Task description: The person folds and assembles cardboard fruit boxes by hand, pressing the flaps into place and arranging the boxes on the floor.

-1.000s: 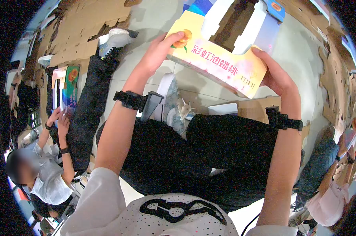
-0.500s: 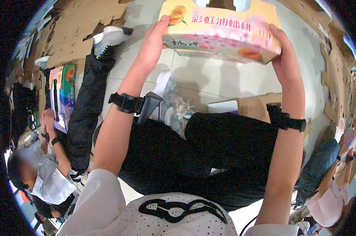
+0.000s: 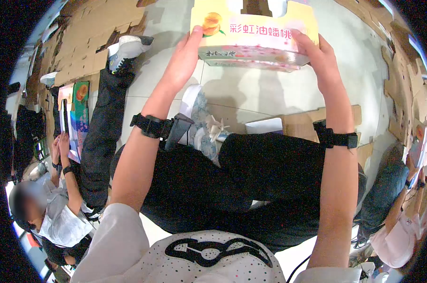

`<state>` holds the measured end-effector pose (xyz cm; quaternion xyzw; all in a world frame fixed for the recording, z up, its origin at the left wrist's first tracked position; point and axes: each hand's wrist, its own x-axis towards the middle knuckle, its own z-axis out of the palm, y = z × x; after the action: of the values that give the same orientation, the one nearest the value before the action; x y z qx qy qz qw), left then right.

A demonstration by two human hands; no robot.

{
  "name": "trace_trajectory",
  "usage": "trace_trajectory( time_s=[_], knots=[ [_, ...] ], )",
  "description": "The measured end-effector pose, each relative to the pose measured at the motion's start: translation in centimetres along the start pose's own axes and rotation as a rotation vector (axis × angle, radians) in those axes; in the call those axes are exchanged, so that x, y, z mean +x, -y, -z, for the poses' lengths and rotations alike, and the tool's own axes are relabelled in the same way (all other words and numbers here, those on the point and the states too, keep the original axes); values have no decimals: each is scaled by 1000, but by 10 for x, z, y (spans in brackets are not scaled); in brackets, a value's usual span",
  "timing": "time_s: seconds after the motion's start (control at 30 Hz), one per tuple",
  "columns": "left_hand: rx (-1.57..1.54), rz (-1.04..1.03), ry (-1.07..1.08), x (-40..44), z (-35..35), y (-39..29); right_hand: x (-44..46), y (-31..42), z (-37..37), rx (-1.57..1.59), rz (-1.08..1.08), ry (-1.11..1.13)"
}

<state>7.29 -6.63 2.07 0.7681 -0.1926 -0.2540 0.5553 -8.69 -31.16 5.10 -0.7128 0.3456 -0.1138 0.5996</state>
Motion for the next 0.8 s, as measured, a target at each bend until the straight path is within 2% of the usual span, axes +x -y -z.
trace_trajectory(
  time_s=[0.1, 0.3, 0.5, 0.57, 0.73, 0.8],
  knots=[
    [-80, 8, -27, -3, 4, -8, 8, -8, 5, -124, 77, 35],
    [-65, -50, -51, 4, 1, 7, 12, -15, -1, -246, 53, -35],
    [-40, -40, -61, 2, 1, 1, 10, -17, -3, -210, 109, -28],
    [-36, -71, -66, 7, 0, 11, 10, -17, -4, -120, 95, 11],
    [-52, 4, -96, 11, 2, 17, 5, -12, -7, 68, 70, 70],
    [-71, 15, -119, 14, 7, 21, 4, -14, -12, 9, 106, 81]
  ],
)
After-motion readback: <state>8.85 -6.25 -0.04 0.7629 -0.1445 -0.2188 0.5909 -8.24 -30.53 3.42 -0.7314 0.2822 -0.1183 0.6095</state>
